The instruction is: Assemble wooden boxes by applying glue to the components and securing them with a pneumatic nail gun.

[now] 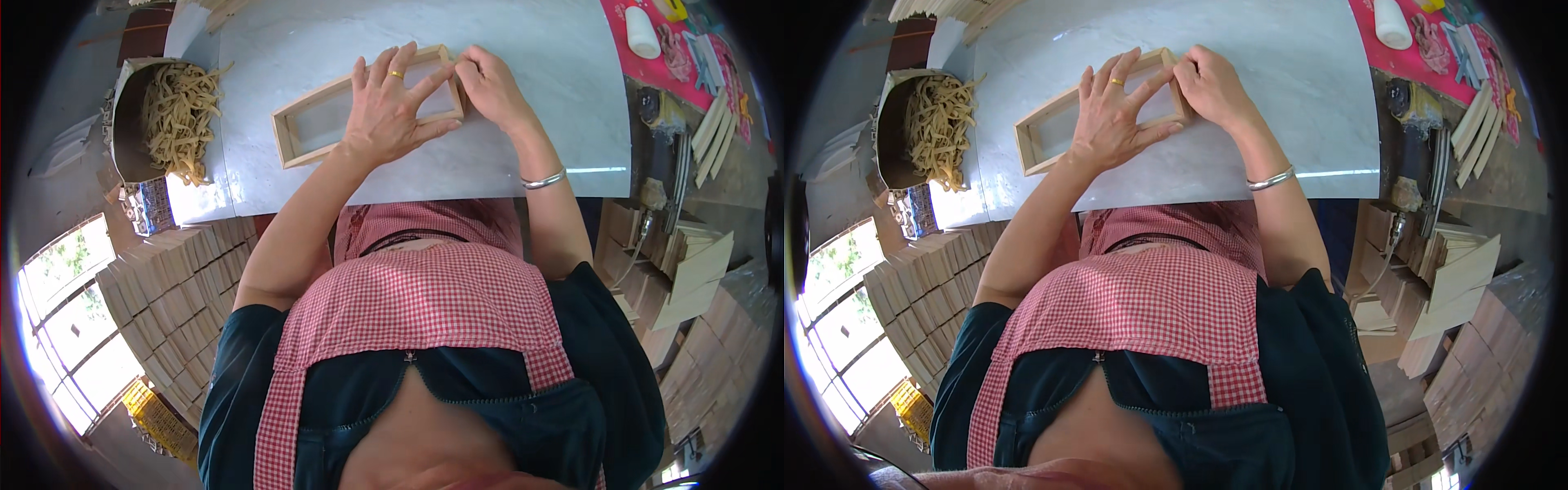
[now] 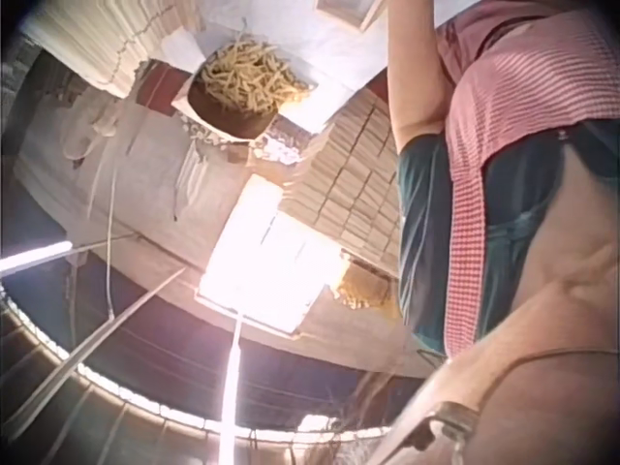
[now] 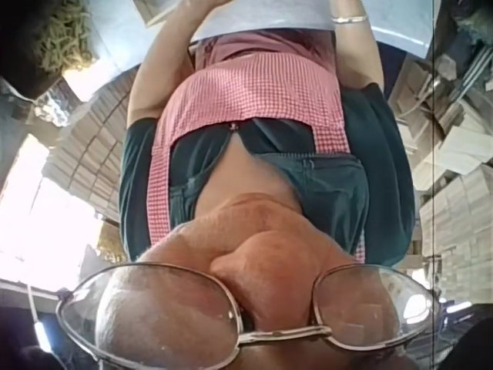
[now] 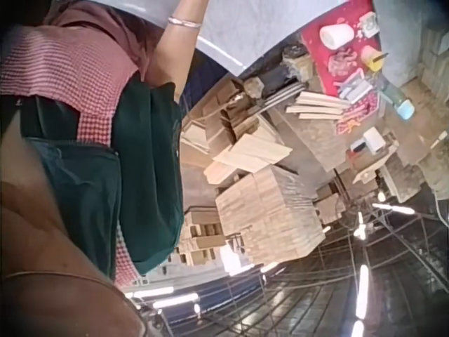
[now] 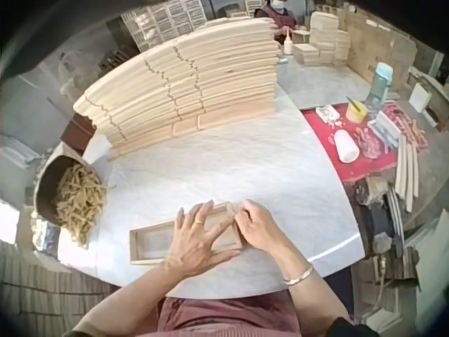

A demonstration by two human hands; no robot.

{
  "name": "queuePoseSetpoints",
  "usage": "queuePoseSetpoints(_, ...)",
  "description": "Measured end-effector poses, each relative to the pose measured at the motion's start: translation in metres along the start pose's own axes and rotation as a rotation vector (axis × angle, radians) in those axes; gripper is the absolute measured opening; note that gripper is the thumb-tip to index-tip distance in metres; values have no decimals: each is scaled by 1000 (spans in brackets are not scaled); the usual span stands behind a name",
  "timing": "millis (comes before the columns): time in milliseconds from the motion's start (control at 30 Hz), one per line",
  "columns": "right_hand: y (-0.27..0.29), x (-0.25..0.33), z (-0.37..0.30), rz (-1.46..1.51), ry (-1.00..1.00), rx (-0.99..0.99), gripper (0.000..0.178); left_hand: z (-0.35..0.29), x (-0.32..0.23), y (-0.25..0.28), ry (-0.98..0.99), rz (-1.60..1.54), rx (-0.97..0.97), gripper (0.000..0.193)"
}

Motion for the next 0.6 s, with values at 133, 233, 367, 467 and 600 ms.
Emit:
queuePoseSetpoints(133,-8,-1,-15,46,-102,9,23,-3,1,-2,2,0,-17,75)
queuePoseSetpoints(233,-10,-3,-20,85,-156,-11,24,1,0,1,-14,14,-42,77)
queuePoseSetpoints(367,-7,-3,-25,102,-153,-26,24,5,-3,1,29,24,20,80)
queuePoseSetpoints(467,-16,-11,-22,156,-139,9,23,2,-4,2,29,22,10,81)
queuePoseSetpoints(600,5,-37,-29,-21,-56,-185,22,0,-4,5,47,24,16,83)
Point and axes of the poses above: each hand's wrist, its own z-axis towards the middle knuckle, its own y-axis out of the back of the hand, x = y × z, the point moved 6 cm from there along z, towards the middle knuckle, and after that the axes turned 12 degrees about -z, right-handed, at the moved point
